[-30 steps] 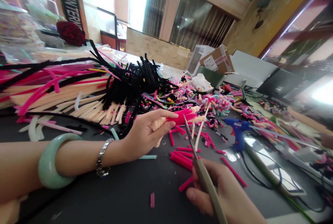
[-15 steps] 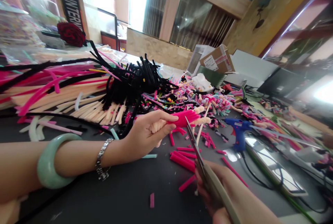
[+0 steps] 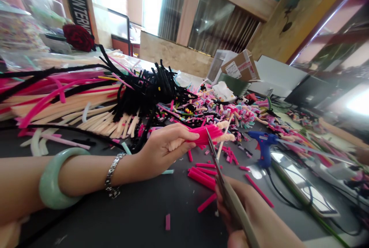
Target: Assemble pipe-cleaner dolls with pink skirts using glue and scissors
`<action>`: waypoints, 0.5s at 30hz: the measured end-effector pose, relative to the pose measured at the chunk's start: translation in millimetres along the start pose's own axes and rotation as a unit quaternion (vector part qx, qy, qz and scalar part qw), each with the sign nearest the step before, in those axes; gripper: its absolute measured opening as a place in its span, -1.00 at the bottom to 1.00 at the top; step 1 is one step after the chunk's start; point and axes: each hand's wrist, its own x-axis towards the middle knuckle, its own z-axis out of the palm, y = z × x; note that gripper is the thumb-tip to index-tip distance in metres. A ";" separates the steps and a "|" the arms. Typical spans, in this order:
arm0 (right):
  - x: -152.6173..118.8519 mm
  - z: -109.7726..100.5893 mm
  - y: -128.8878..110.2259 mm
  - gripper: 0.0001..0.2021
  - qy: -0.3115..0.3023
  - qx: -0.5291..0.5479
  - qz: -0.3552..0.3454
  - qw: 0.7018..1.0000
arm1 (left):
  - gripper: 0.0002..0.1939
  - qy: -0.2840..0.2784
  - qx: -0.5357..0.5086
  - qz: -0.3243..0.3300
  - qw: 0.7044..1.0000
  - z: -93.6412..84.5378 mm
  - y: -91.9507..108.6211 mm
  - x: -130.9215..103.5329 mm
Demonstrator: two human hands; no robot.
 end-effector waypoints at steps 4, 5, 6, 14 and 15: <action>3.6 0.0 -5.4 -0.43 -0.018 -0.022 -0.001 1.000 | -0.78 -0.007 0.014 0.020 1.000 -1.0 -0.8 0.6; 4.8 -0.4 -7.2 -0.44 -0.021 -0.026 -0.012 0.999 | -0.78 -0.010 0.015 0.025 1.000 -1.4 -0.7 0.7; 5.8 -0.9 -8.8 -0.46 -0.024 -0.027 -0.022 0.999 | -0.78 -0.013 0.016 0.028 0.999 -1.7 -0.5 0.9; 10.6 3.2 -5.9 -0.56 -0.023 -0.010 0.004 1.000 | -0.55 -0.004 0.042 -0.040 0.998 -1.3 3.6 0.8; 11.4 4.0 -4.8 -0.56 -0.021 -0.010 0.006 1.000 | -0.55 -0.008 0.036 -0.046 0.998 -1.1 3.5 0.7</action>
